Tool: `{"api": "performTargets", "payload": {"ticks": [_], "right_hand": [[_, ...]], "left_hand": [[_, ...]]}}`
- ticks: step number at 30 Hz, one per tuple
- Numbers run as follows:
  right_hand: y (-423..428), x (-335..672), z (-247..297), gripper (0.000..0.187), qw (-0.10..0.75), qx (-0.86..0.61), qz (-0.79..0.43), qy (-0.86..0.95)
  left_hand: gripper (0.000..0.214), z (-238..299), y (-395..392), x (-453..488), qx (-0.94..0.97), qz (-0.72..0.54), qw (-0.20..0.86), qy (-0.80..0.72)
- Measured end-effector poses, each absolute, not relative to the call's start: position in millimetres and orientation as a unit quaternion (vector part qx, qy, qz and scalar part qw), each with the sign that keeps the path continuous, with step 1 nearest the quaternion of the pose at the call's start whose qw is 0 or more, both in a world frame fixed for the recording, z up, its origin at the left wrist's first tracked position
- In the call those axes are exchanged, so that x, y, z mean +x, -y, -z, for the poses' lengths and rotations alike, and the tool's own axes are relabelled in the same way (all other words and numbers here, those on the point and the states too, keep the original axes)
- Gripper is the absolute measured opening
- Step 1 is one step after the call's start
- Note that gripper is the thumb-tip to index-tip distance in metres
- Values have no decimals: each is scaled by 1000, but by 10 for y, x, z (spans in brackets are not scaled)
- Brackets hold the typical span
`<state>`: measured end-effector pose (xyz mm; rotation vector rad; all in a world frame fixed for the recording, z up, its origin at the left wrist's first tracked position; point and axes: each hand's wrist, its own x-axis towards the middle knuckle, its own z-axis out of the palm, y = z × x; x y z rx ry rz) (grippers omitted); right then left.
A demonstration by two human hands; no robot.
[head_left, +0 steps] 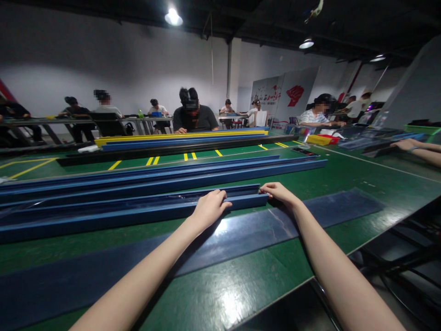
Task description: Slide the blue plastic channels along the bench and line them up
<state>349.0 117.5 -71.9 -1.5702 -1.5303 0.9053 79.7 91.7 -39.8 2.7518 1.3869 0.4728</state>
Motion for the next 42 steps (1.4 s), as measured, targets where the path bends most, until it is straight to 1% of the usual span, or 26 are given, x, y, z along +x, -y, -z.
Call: {"api": "performTargets", "payload": {"ticks": [3, 5, 9, 11, 18, 25, 33, 42], "right_hand": [[-1181, 3491, 723, 29, 376, -614, -354, 597], [-1180, 3486, 719, 29, 376, -614, -356, 596], [-1168, 3472, 701, 28, 372, -614, -355, 598], [-1164, 3468, 696, 27, 371, -613, -354, 601], [-1177, 3473, 722, 28, 373, -613, -343, 606], [-1188, 3483, 740, 27, 366, -614, -329, 617], [-1189, 3477, 752, 27, 349, -633, -277, 633], [-1200, 3482, 766, 28, 352, -625, -287, 635]], "left_hand": [[21, 384, -932, 786, 879, -153, 28, -451], [22, 388, -933, 788, 882, -144, 19, -449], [27, 446, -920, 807, 893, -120, -55, -429], [29, 495, -914, 815, 894, -127, -84, -421], [31, 645, -905, 828, 886, -183, -131, -406], [30, 652, -901, 834, 884, -185, -147, -402], [30, 645, -896, 833, 884, -184, -152, -401], [29, 662, -909, 836, 881, -195, -168, -398]]}}
